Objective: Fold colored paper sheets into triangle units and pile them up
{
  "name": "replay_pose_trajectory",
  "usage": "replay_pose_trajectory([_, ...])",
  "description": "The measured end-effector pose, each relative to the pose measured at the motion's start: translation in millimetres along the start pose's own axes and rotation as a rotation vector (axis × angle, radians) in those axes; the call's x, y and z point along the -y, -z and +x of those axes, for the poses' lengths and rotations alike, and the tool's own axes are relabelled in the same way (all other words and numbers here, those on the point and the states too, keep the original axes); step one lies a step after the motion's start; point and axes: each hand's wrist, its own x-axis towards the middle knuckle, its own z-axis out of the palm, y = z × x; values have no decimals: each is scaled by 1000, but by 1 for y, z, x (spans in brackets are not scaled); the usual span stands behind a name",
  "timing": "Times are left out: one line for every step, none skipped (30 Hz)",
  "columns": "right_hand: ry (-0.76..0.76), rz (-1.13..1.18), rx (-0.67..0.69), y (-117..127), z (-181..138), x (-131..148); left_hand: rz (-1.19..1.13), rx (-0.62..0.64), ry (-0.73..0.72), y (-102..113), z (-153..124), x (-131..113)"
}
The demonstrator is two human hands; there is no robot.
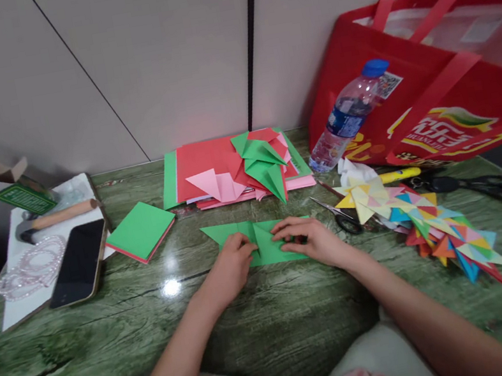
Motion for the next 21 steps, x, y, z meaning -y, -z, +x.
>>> replay_pose_trajectory([2,4,3,0,0,0,-35,-13,19,-1,1,1])
replay_pose_trajectory([2,8,5,0,0,0,-64,-26,38,-2,1,2])
replay_pose_trajectory([4,11,7,-1,0,-1,-88,-40,55,-4,3,3])
replay_pose_trajectory([5,14,8,-1,0,-1,-110,-56,72,-5,4,3])
replay_pose_trajectory([6,17,9,-1,1,-2,-129,-72,89,-6,5,4])
replay_pose_trajectory([7,18,9,-1,1,-3,-147,-90,103,-6,7,5])
replay_pose_trajectory([8,19,8,-1,1,-4,-160,-106,116,-7,8,5])
replay_pose_trajectory([8,18,7,-1,1,-4,-170,-119,129,-8,10,6])
replay_pose_trajectory([7,17,7,-1,1,-4,-177,-129,141,-9,11,6])
replay_pose_trajectory([6,17,9,-1,1,-5,-179,-136,152,-10,13,6])
replay_pose_trajectory([6,16,12,-1,1,-5,-178,-140,161,-10,14,7])
replay_pose_trajectory([6,17,15,-1,1,-5,-174,-143,170,-11,15,7])
replay_pose_trajectory([6,16,18,-1,1,-5,-169,-146,175,-12,15,7])
replay_pose_trajectory([5,14,20,-1,0,-4,-163,-146,177,-12,16,8])
replay_pose_trajectory([6,11,20,-1,1,-4,-154,-146,177,-12,16,8])
replay_pose_trajectory([7,7,21,-1,1,-5,-145,-144,178,-12,16,8])
replay_pose_trajectory([9,4,21,-1,1,-5,-136,-141,178,-12,16,8])
replay_pose_trajectory([11,0,22,-1,1,-5,-128,-137,179,-12,16,8])
replay_pose_trajectory([11,-3,23,-1,1,-5,-121,-133,183,-12,16,8])
replay_pose_trajectory([12,-5,23,-1,1,-5,-115,-129,187,-12,16,8])
replay_pose_trajectory([10,-7,23,-1,1,-5,-109,-124,191,-12,15,8])
